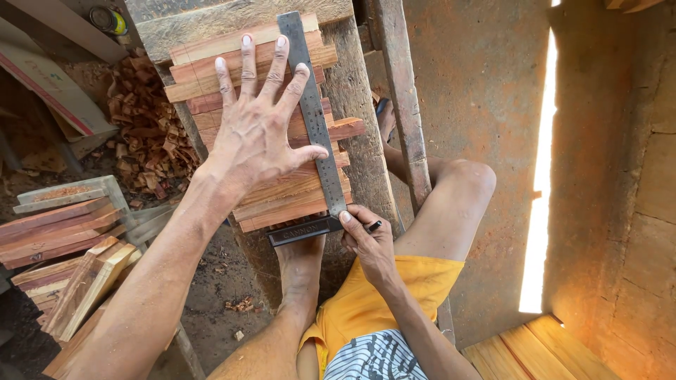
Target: Using a square and a pencil to mark measurements on a stack of small wooden blocks.
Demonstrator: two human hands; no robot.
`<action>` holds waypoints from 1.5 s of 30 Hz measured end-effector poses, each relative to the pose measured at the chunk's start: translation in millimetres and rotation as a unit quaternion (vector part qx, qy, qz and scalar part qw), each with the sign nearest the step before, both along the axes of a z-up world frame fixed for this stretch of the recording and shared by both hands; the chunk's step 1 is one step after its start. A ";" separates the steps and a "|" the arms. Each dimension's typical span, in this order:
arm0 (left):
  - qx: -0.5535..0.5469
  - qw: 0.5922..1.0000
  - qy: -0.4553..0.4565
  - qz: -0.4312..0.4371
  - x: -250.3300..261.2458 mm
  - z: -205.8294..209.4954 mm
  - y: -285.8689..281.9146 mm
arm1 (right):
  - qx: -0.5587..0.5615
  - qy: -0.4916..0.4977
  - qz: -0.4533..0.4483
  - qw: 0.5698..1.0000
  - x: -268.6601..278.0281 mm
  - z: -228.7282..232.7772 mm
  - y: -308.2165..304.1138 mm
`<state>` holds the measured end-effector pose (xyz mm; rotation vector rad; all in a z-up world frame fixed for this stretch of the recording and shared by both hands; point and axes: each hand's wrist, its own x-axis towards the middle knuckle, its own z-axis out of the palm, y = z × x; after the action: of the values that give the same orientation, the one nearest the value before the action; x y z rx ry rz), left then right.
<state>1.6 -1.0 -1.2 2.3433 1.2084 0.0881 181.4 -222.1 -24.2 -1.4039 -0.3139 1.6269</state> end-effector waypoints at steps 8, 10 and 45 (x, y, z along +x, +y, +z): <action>-0.003 1.000 0.002 0.000 1.9 3.4 1.7 | 0.000 -0.013 0.008 1.000 0.9 6.4 4.3; -0.008 1.000 0.023 -0.002 3.9 4.5 2.4 | -0.027 -0.100 0.046 0.994 2.2 17.4 8.7; -0.009 0.997 0.082 -0.007 8.8 4.6 3.8 | 0.371 -0.493 0.153 0.772 19.6 48.4 191.3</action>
<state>10.4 2.8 3.5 2.3803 1.2635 -0.1222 201.0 -30.8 24.1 -1.4513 -1.6681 0.6386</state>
